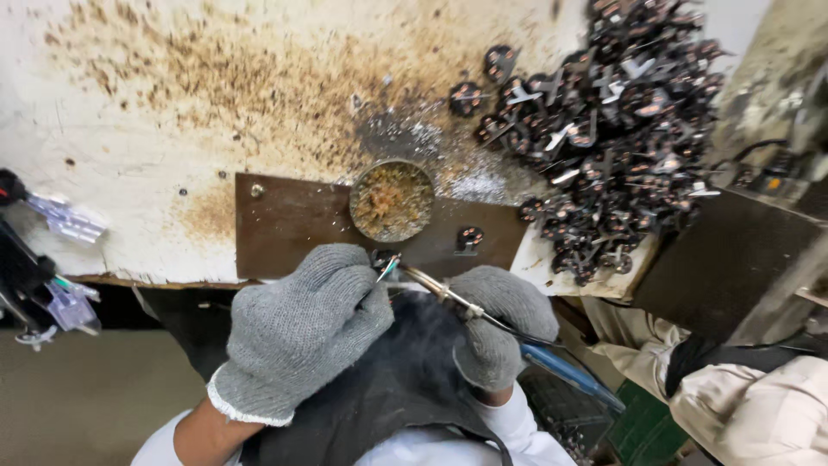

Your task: The person solders colored wire leads onto small plug components one at a time at a workbench, holding a wire in one hand and a soldering iron in the other, then sets finished assemblies aside and reaches for the next wire and component.

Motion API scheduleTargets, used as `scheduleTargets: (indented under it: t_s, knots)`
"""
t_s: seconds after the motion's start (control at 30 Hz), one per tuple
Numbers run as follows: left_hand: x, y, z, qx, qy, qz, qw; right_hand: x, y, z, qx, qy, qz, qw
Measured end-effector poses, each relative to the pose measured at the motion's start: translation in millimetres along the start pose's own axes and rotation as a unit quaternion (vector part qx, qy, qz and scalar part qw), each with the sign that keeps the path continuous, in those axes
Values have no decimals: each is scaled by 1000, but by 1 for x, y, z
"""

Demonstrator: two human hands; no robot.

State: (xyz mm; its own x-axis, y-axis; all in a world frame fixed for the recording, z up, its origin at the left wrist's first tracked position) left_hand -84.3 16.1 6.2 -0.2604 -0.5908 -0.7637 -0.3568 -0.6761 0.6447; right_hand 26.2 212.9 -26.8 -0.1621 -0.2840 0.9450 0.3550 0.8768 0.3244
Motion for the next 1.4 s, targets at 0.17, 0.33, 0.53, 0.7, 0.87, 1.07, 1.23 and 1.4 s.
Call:
scheduleTargets:
  t_s: [0.17,0.33,0.53,0.7,0.87,1.07,1.23,1.4]
  knots:
    - [-6,7,5,-31,-6,-27,999,-20,4,-3,30,59,-108,992]
    - [1,3,-2,-21,7,-29,999,-59,0,-31,81,-53,95,991]
    - [0,3,-4,-32,0,-31,999,-41,11,-19,-10,-18,100,995]
    - [-2,7,-1,-30,-4,-37,999,-20,3,-5,16,30,-40,999]
    - [-1,6,-1,-36,-10,-25,999,21,-8,16,-11,70,-55,996]
    - [0,6,-2,-32,-17,-35,999,80,57,51,-128,197,247,940]
    - [0,8,-2,-43,-17,-28,999,85,52,52,-97,207,208,951]
    - [-2,7,-2,-29,-13,-35,999,92,55,53,-106,215,208,948]
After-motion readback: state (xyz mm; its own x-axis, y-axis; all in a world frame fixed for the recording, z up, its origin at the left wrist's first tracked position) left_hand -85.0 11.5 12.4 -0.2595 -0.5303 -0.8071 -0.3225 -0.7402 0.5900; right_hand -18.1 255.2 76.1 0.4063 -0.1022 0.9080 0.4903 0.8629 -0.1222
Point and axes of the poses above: each hand's wrist, its own z-axis towards the middle knuckle, its own y-axis out of the back of the hand, x = y × z, the point moved 7 cm from there along z, towards the middle knuckle, and after that the axes turned 2 degrees about -z, right-handed, at the moved point
